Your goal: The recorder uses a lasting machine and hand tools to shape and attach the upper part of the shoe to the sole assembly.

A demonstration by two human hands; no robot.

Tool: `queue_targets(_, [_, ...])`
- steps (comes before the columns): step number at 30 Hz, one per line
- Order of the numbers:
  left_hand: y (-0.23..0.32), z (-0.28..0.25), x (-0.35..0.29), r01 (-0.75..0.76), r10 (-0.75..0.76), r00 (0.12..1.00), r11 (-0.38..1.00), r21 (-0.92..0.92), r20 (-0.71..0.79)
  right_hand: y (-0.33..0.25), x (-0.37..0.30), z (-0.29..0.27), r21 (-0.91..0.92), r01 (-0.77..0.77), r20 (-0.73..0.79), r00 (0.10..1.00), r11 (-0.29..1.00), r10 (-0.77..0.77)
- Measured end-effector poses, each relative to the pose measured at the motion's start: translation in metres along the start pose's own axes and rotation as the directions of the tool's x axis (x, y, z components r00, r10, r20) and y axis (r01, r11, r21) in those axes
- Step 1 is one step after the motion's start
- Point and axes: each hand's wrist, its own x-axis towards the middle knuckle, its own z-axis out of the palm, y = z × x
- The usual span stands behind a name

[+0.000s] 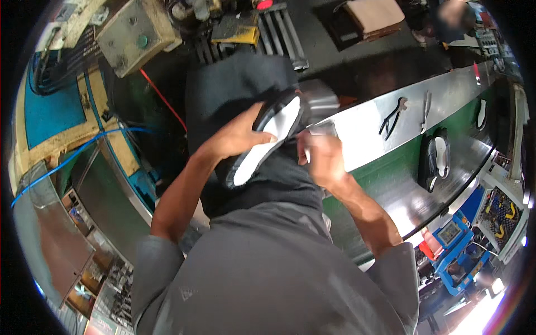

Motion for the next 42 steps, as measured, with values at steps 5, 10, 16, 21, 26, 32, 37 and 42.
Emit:
queue_targets(5, [-0.033, -0.002, -0.006, 0.0, 0.025, 0.994, 0.975, 0.224, -0.108, 0.023, 0.002, -0.003, 0.357, -0.112, -0.083, 0.985, 0.927, 0.151])
queue_targets(10, [-0.026, 0.0, -0.019, 0.095, -0.095, 0.995, 0.991, -0.099, 0.003, 0.044, 0.012, 0.032, -0.221, -0.2, 0.269, 0.929, 0.955, 0.256])
queue_targets(16, [-0.032, 0.0, -0.016, 0.033, -0.035, 0.999, 0.964, -0.265, -0.001, 0.0, 0.027, -0.006, 0.04, -0.074, -0.019, 0.997, 0.996, 0.074])
queue_targets(21, [-0.041, -0.003, -0.009, -0.121, 0.121, 0.992, 0.993, -0.002, 0.036, 0.064, 0.001, 0.0, -0.203, -0.05, 0.163, 0.983, 0.978, 0.084])
queue_targets(26, [0.022, -0.013, 0.007, -0.272, 0.157, 0.945, 0.863, 0.425, 0.285, 0.039, 0.044, -0.053, 0.226, 0.143, 0.067, 0.985, 0.964, -0.161])
queue_targets(32, [0.031, -0.036, -0.005, -0.268, 0.766, 0.564, 0.522, 0.81, -0.307, 0.062, 0.012, -0.025, 0.341, -0.512, 0.566, 0.782, 0.789, 0.263])
queue_targets(37, [-0.043, -0.001, -0.054, -0.023, -0.287, 0.908, 0.695, -0.719, -0.307, -0.002, -0.02, 0.029, 0.729, -0.659, 0.527, 0.713, 0.184, 0.463])
queue_targets(42, [-0.061, 0.056, -0.042, -0.4, 0.023, 0.912, 0.269, -0.876, -0.409, -0.036, -0.029, 0.058, 0.648, -0.64, 0.5, 0.766, 0.413, 0.404])
